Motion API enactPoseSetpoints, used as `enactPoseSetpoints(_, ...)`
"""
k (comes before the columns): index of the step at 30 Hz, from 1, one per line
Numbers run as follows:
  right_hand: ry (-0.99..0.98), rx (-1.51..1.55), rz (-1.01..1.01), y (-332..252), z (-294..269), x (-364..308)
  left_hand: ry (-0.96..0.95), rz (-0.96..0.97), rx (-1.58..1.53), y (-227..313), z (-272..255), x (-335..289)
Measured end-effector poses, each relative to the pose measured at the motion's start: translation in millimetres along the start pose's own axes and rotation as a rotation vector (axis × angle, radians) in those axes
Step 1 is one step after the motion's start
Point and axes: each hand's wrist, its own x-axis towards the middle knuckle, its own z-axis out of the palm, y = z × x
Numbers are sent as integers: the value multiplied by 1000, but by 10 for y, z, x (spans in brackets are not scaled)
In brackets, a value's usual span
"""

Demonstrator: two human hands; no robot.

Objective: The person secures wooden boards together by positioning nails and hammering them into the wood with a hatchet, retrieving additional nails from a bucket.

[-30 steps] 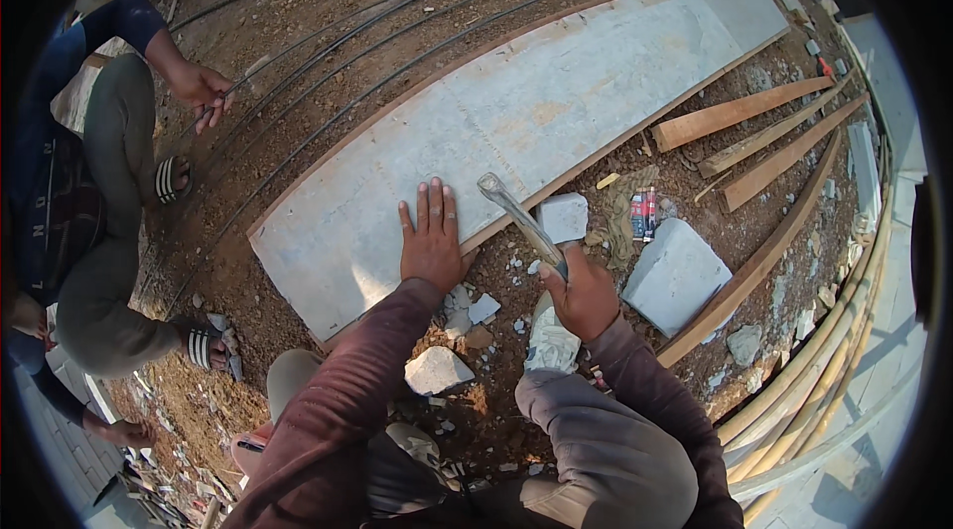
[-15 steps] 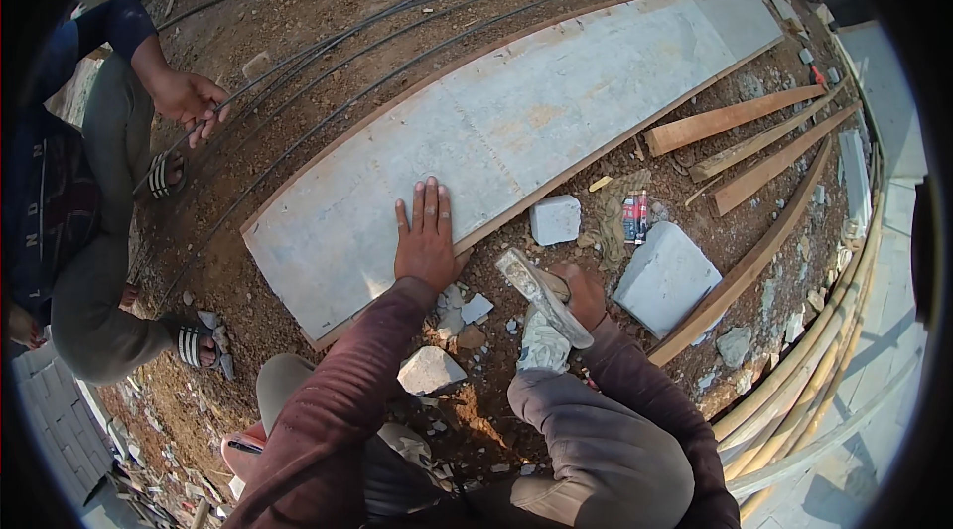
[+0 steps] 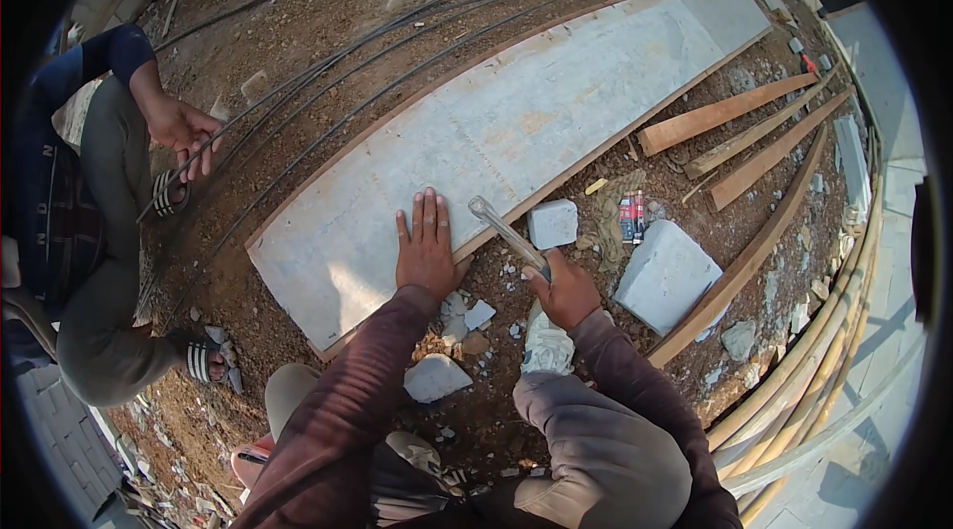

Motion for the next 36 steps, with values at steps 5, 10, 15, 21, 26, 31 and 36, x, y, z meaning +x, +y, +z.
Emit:
enactPoseSetpoints(5,118,-56,-95,202,66,-128,38,18,-20,44,31,24)
enactPoseSetpoints(10,120,-4,-67,145,61,-155,32,23,-8,26,-10,-1)
enactPoseSetpoints(15,-71,-118,112,109,38,46,62,42,-78,-29,24,5)
enactPoseSetpoints(21,171,-15,-296,-201,-163,-224,95,12,43,-454,10,-454)
enactPoseSetpoints(26,162,38,-677,-386,-237,-196,-41,-52,-15,-584,16,-567)
enactPoseSetpoints(31,298,144,-582,-21,-125,-190,-96,-62,-13,-498,-105,-527)
enactPoseSetpoints(36,-106,-31,128,141,25,1,-34,-27,-31,-550,-11,-547)
